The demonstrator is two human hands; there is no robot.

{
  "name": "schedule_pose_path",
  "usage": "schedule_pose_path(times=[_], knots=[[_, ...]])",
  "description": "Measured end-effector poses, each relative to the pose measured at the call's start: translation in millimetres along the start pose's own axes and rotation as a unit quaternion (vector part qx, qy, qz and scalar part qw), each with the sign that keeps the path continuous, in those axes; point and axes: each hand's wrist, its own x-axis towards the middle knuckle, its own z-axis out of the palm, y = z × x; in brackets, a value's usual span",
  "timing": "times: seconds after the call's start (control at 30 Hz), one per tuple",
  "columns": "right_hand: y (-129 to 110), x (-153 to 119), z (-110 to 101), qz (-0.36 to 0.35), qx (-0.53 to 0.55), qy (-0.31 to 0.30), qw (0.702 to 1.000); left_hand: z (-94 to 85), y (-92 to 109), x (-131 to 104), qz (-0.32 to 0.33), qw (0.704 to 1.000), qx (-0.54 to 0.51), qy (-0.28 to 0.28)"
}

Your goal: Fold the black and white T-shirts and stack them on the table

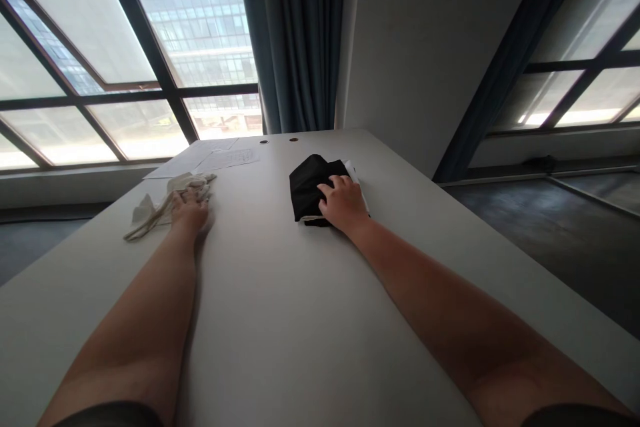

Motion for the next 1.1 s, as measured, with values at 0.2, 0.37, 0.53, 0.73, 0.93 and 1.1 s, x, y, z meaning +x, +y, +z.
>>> schedule_pose_path(times=[0.2,0.37,0.53,0.73,0.93,1.1], knots=[[28,18,-17,0.109,0.13,0.029,0.985,34.0,61,-12,-0.052,0.993,0.105,0.016],[15,19,-75,0.07,0.429,0.085,0.896,81.6,177,-53,0.095,0.939,-0.178,-0.279],[10,-3,-128,-0.053,0.651,-0.165,0.739,105.4,250,-84,0.043,0.902,-0.376,-0.207],[47,-7,-151,-0.054,0.63,-0.211,0.745,50.6,235,-63,-0.059,0.893,-0.381,-0.231],[62,17,-120,-0.041,0.325,-0.096,0.94,14.0,202,-30,-0.022,0.99,-0.034,-0.134],[29,18,-82,-0.144,0.101,-0.104,0.979,38.6,210,-50,0.139,0.949,0.227,-0.171]])
